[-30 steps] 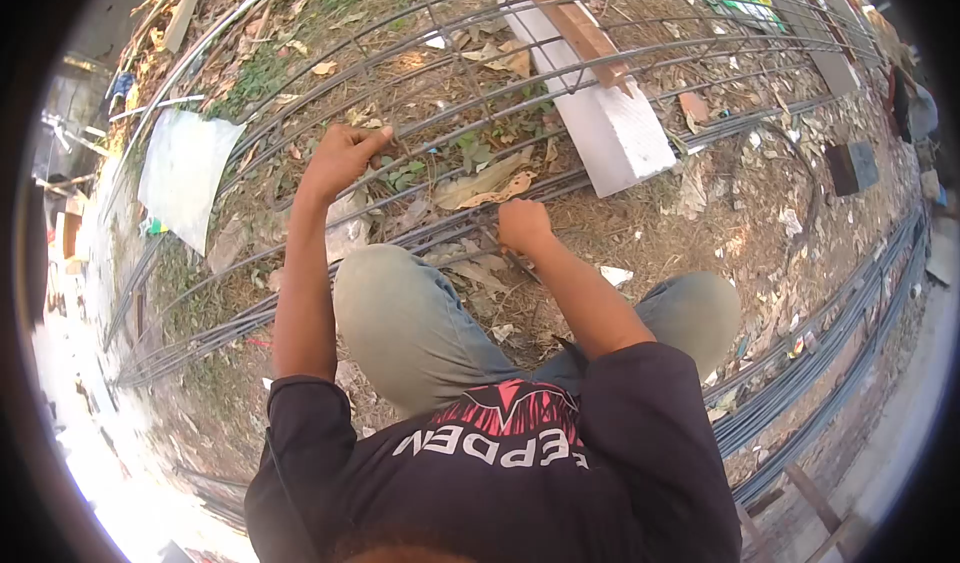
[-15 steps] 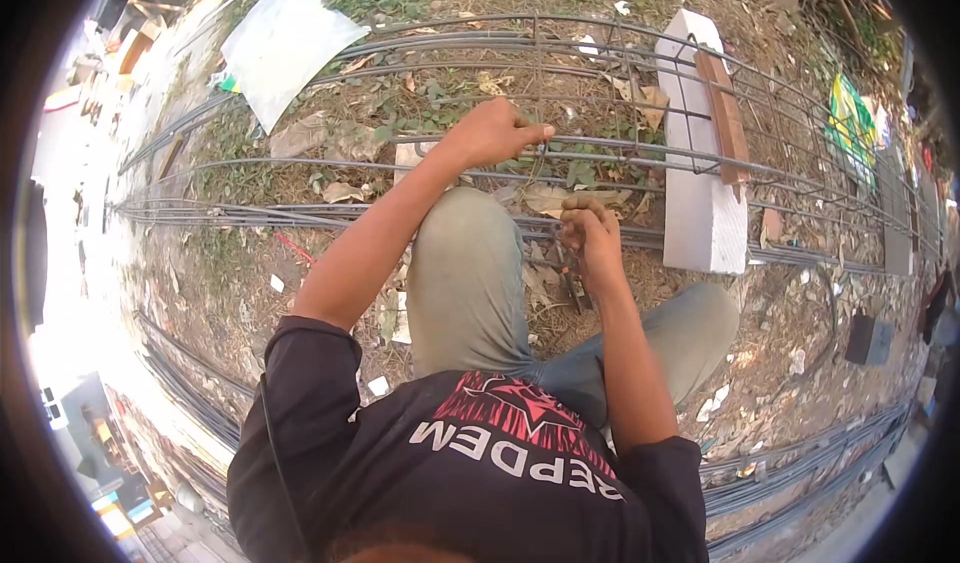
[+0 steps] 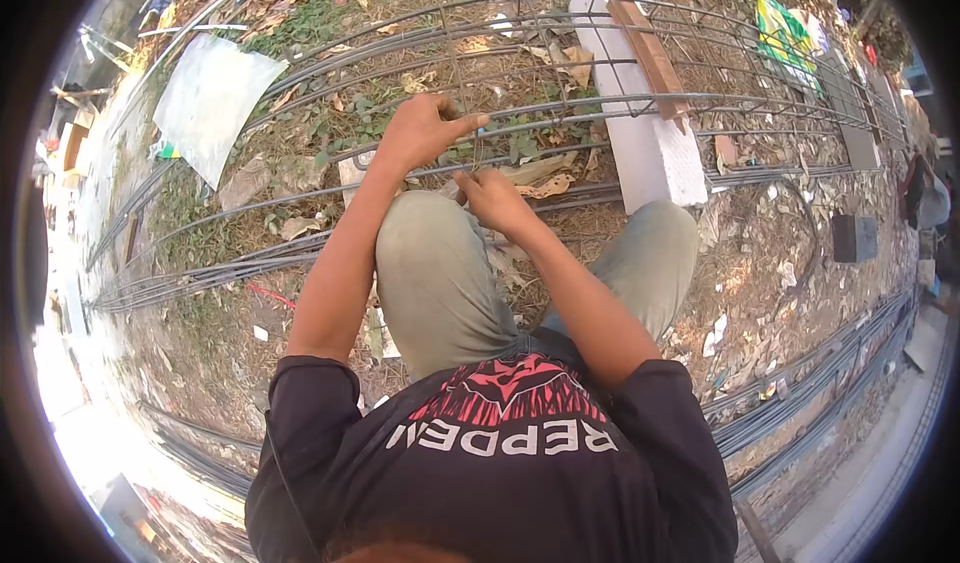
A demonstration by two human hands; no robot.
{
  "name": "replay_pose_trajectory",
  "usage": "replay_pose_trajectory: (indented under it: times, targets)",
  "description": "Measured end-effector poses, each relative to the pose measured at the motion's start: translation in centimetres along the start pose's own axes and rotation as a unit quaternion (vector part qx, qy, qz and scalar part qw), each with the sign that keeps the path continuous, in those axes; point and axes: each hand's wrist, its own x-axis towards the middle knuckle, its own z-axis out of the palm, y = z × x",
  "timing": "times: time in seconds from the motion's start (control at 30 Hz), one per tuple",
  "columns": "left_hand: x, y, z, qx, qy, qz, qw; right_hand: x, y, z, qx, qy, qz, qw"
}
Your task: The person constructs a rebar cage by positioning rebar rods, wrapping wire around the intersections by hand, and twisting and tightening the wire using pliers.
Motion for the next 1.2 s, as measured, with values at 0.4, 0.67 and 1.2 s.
replay_pose_trajectory:
  times: [0.4, 0.67, 1.2]
  targets:
    - [0.3, -0.6, 0.6, -0.008, 0.063, -0.015, 0.998, 0.7, -1.8, -0.3, 0.359, 0.119, -0.021, 0.926]
    - [0.1, 0.1, 0.0, -0.038, 0.015, -0.033, 0.999, 0.4, -2.8, 1.4, 0.423, 0.16, -0.018, 0.892]
    - [1.0, -0.6, 0.7, -0.065, -0.023, -0.05, 0.996, 0.9, -2.2, 0.1, 0.235, 0.23, -0.1, 0.939]
